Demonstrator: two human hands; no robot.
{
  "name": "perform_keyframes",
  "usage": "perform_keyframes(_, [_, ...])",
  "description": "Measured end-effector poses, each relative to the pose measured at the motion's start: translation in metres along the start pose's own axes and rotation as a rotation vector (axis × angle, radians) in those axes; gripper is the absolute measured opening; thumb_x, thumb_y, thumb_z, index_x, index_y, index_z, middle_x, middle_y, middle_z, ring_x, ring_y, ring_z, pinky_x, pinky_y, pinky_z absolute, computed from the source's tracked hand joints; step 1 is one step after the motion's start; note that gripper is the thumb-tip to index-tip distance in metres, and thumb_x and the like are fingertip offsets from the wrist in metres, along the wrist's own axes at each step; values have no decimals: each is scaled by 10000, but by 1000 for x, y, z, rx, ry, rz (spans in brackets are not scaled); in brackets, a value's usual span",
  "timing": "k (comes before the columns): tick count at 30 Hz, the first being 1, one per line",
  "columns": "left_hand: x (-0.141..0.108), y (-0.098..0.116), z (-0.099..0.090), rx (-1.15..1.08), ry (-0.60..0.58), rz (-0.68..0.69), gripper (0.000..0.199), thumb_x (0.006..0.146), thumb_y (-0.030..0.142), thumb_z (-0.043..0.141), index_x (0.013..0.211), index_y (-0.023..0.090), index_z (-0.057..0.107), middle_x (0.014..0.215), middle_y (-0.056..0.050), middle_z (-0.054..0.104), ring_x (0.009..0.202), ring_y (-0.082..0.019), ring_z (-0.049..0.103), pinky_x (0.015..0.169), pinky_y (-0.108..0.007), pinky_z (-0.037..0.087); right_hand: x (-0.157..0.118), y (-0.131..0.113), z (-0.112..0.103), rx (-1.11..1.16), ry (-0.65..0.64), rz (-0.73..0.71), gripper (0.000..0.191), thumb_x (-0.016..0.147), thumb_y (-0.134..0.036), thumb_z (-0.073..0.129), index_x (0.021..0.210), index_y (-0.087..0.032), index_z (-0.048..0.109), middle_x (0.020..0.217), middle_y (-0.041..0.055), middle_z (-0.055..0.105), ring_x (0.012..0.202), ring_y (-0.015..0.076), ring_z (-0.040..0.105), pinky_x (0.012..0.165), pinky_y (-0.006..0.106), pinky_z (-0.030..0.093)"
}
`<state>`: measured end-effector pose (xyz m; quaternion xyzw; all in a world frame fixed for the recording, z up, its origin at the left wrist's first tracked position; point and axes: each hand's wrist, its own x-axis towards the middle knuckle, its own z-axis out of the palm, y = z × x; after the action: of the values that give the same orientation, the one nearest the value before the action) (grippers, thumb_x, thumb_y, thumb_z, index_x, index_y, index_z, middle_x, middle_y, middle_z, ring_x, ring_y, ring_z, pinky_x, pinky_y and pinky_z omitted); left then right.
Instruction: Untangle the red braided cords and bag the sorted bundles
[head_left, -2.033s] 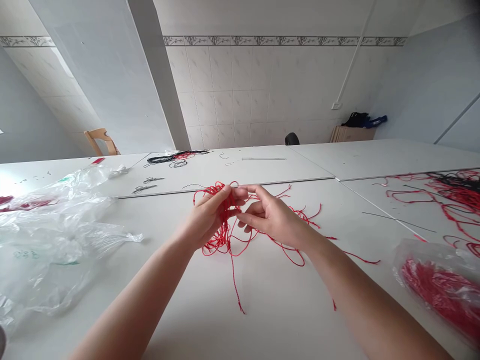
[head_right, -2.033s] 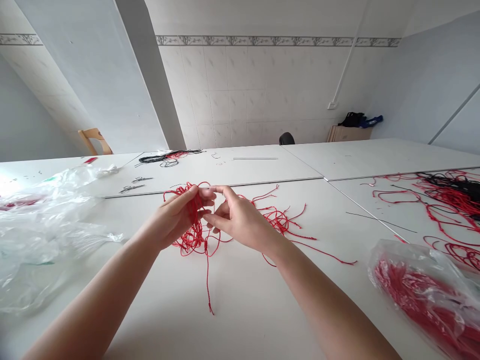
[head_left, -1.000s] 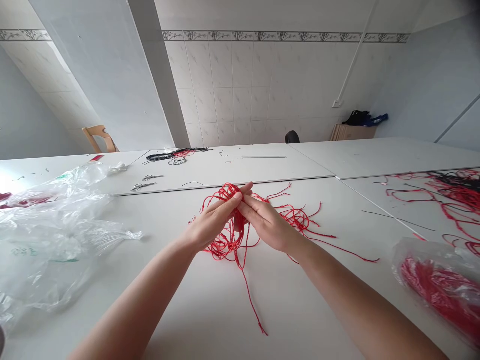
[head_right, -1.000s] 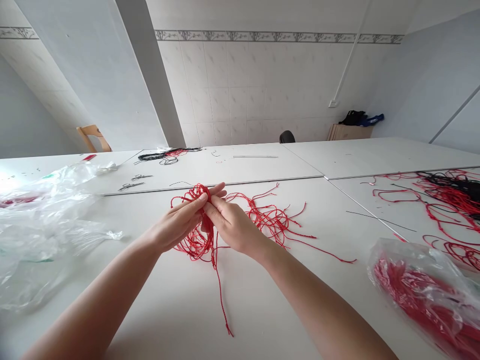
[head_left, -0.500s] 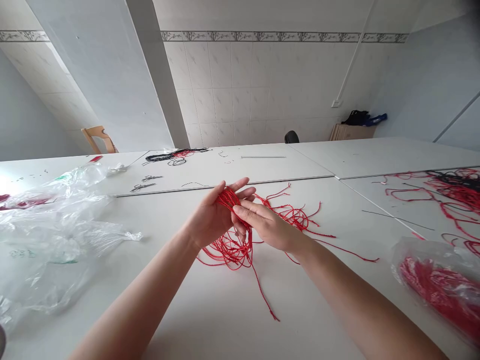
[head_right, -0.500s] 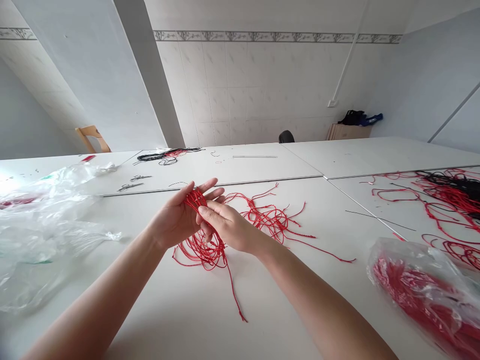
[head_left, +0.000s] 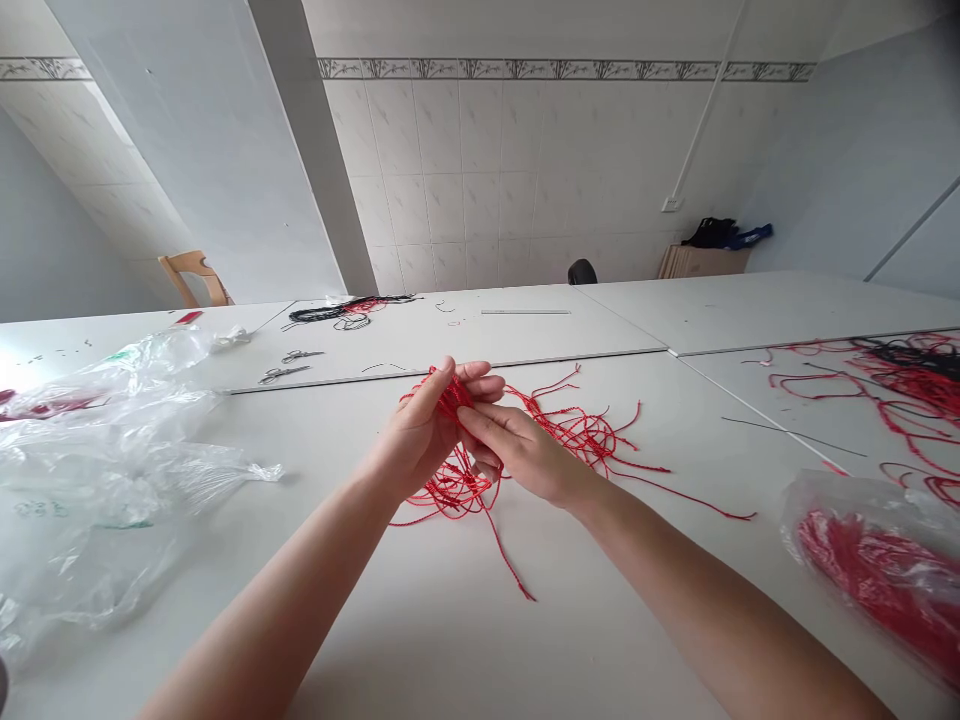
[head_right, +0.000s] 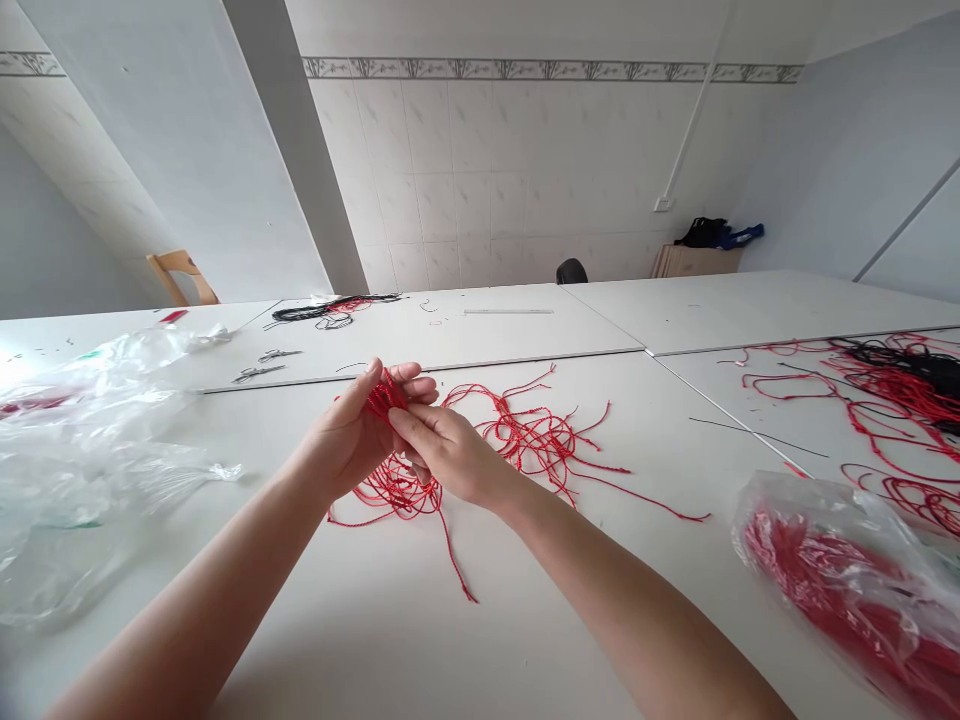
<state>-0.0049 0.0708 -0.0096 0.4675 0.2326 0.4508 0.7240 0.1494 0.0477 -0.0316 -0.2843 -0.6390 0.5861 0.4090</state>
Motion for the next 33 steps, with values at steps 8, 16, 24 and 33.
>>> perform_keyframes(8, [-4, 13, 6, -64, 133, 41, 255, 1041, 302, 529, 889, 162, 679, 795, -30, 655, 755, -180, 687, 661, -311, 624, 0, 6, 7, -80, -22, 6, 473, 1042, -566, 451, 730, -210, 455, 658, -35, 440, 615, 124, 431, 626, 296, 398])
perform_keyframes(16, [-38, 86, 2, -245, 266, 320, 368, 1089, 177, 320, 813, 185, 563, 466, 77, 332, 369, -66, 304, 341, -172, 279, -4, 3, 1, -345, -49, 11, 295, 985, -514, 592, 1121, -255, 631, 1276, 62, 609, 1109, 205, 587, 922, 351, 469])
perform_keyframes(24, [-70, 115, -4, -244, 364, 476, 318, 1092, 305, 330, 1126, 336, 645, 412, 80, 367, 320, -96, 373, 325, -255, 171, 10, 23, -67, -644, 373, 49, 271, 1005, -432, 450, 1057, -219, 610, 1108, 55, 693, 913, 164, 640, 765, 280, 482])
perform_keyframes(33, [-58, 108, -7, -517, 213, 410, 450, 1004, 134, 357, 1265, 420, 587, 519, 34, 501, 471, -164, 491, 426, -269, 382, 14, 57, -69, -1068, 255, 264, 131, 860, -189, 544, 762, -221, 624, 715, 12, 642, 612, 155, 504, 557, 279, 278])
